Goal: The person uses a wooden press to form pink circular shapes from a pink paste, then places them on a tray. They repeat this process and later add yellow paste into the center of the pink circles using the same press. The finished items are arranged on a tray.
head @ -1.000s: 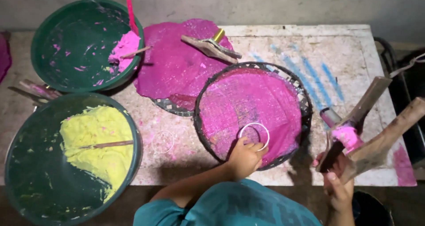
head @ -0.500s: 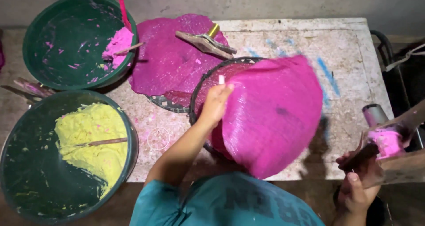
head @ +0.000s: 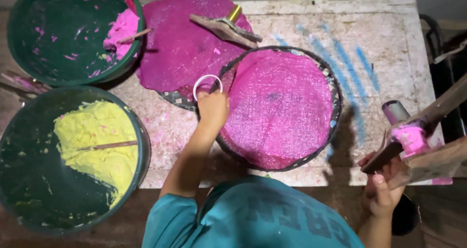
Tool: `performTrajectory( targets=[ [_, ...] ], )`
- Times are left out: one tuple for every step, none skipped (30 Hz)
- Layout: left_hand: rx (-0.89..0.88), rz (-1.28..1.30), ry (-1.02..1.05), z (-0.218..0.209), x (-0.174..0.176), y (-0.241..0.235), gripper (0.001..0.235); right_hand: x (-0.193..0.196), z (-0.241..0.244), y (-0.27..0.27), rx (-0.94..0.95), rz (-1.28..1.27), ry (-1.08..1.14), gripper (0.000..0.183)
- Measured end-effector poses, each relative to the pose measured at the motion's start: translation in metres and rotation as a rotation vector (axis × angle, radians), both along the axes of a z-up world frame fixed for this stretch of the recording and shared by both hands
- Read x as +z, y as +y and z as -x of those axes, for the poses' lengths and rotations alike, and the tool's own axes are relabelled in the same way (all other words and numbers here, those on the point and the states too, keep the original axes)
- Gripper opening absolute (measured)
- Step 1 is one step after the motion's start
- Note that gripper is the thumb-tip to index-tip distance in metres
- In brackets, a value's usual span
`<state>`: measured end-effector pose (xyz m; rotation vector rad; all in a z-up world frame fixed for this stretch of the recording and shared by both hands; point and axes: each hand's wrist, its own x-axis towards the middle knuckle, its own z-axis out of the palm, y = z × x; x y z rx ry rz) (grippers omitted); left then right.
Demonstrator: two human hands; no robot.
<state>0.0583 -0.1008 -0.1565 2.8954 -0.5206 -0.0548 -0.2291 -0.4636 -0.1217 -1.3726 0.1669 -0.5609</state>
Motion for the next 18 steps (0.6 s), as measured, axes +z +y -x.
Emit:
performTrajectory(
  targets=[
    [0.011, 0.004, -0.052, 0.006, 0.004, 0.002, 0.026, 0.003, -0.001, 0.002, 0.012, 0.006, 0.011, 0.072],
    [0.025, 0.008, -0.108, 0.010, 0.008, 0.006, 0.039, 0.005, -0.004, 0.004, 0.026, 0.013, 0.018, 0.069],
    [0.038, 0.011, -0.163, 0.015, 0.013, 0.009, 0.053, 0.006, -0.008, 0.006, 0.040, 0.019, 0.025, 0.067],
    [0.065, 0.087, -0.199, 0.020, 0.018, 0.011, 0.051, 0.007, -0.013, 0.008, 0.046, 0.018, 0.012, 0.065],
    [0.092, 0.162, -0.234, 0.024, 0.022, 0.011, 0.050, 0.009, -0.017, 0.011, 0.052, 0.016, -0.002, 0.063],
    [0.118, 0.237, -0.269, 0.030, 0.026, 0.011, 0.048, 0.010, -0.021, 0.014, 0.067, 0.012, -0.009, 0.062],
    [-0.056, 0.297, -0.317, 0.035, 0.028, 0.009, 0.055, 0.011, -0.026, 0.017, 0.081, 0.008, -0.017, 0.061],
    [-0.230, 0.357, -0.363, 0.040, 0.028, 0.005, 0.066, 0.012, -0.030, 0.019, 0.105, 0.004, -0.019, 0.060],
    [-0.297, 0.312, -0.301, 0.045, 0.027, 0.001, 0.070, 0.013, -0.036, 0.022, 0.128, -0.006, -0.011, 0.062],
    [-0.362, 0.269, -0.237, 0.052, 0.023, -0.005, 0.074, 0.014, -0.041, 0.025, 0.151, -0.013, -0.002, 0.063],
    [-0.426, 0.226, -0.172, 0.059, 0.019, -0.011, 0.079, 0.015, -0.046, 0.027, 0.174, -0.026, 0.018, 0.067],
    [-0.492, 0.184, -0.112, 0.064, 0.014, -0.016, 0.084, 0.016, -0.053, 0.030, 0.195, -0.038, 0.032, 0.070],
    [-0.558, 0.141, -0.051, 0.069, 0.009, -0.017, 0.090, 0.017, -0.060, 0.033, 0.220, -0.037, 0.047, 0.072],
    [-0.554, 0.187, -0.092, 0.075, 0.004, -0.016, 0.086, 0.018, -0.065, 0.035, 0.231, -0.026, 0.065, 0.073],
    [-0.549, 0.233, -0.133, 0.080, -0.001, -0.012, 0.082, 0.020, -0.069, 0.037, 0.269, -0.027, 0.084, 0.075],
    [-0.545, 0.278, -0.171, 0.086, -0.004, -0.005, 0.079, 0.021, -0.071, 0.040, 0.310, -0.032, 0.105, 0.076],
    [-0.529, 0.258, -0.121, 0.090, -0.006, 0.001, 0.075, 0.023, -0.074, 0.041, 0.355, -0.033, 0.130, 0.078],
    [-0.514, 0.237, -0.074, 0.091, -0.006, 0.007, 0.071, 0.025, -0.079, 0.043, 0.417, -0.034, 0.152, 0.081]
  ],
)
